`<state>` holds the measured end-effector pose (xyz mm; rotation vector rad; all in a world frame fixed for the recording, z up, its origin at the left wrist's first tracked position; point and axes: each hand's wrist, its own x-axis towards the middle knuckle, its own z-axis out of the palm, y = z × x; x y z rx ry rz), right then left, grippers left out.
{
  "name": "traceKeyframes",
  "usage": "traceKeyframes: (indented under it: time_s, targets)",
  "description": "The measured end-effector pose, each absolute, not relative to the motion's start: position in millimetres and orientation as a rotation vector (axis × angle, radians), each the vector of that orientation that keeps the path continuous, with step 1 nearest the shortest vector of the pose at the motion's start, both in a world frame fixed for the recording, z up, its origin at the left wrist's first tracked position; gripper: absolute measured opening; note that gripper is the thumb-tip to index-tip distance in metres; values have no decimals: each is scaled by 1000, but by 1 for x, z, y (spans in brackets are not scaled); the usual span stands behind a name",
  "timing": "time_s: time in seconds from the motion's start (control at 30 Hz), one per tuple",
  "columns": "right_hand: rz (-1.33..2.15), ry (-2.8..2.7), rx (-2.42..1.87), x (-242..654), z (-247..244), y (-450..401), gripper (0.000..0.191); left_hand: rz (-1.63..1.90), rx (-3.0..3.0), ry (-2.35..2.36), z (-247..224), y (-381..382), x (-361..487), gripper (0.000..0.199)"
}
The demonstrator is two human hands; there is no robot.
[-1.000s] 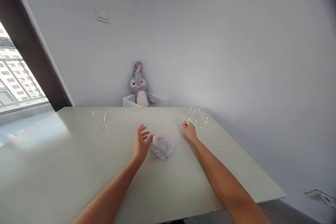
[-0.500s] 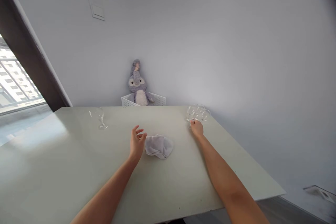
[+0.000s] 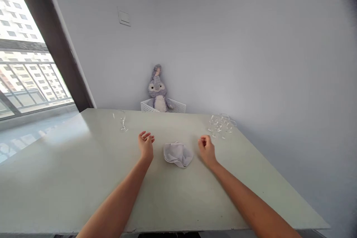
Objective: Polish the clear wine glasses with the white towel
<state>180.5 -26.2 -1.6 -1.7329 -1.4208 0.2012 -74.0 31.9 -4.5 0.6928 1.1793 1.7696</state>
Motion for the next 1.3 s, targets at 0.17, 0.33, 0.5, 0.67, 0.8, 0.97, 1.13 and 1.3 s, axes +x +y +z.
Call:
traceKeyframes:
  time_s: [0.17, 0.33, 0.5, 0.67, 0.8, 0.97, 1.13, 1.3]
  targets:
    - [-175, -2235, -1267, 100, 5, -59, 24, 1856, 451, 1260, -9, 54, -100, 34]
    - [-457, -2319, -1285, 80, -13, -54, 27, 1927, 282, 1325, -5, 85, -139, 48]
    - [-393, -2323, -1330, 90, -27, -46, 34, 1958, 287, 1240, 10, 109, -166, 71]
    - [-340, -2332, -1346, 92, -27, -45, 39, 1924, 392, 1139, 17, 123, -183, 81]
    - [-350, -2322, -1381, 91, -29, -43, 34, 1882, 439, 1114, 15, 131, -191, 81]
    - [-349, -2320, -1331, 92, -27, -42, 24, 1851, 484, 1122, 15, 137, -195, 82]
    - [-345, -2307, -1288, 93, -28, -43, 27, 1848, 505, 1140, 18, 140, -193, 70]
    - [-292, -2299, -1322, 90, -26, -45, 29, 1866, 506, 1144, 15, 133, -182, 49]
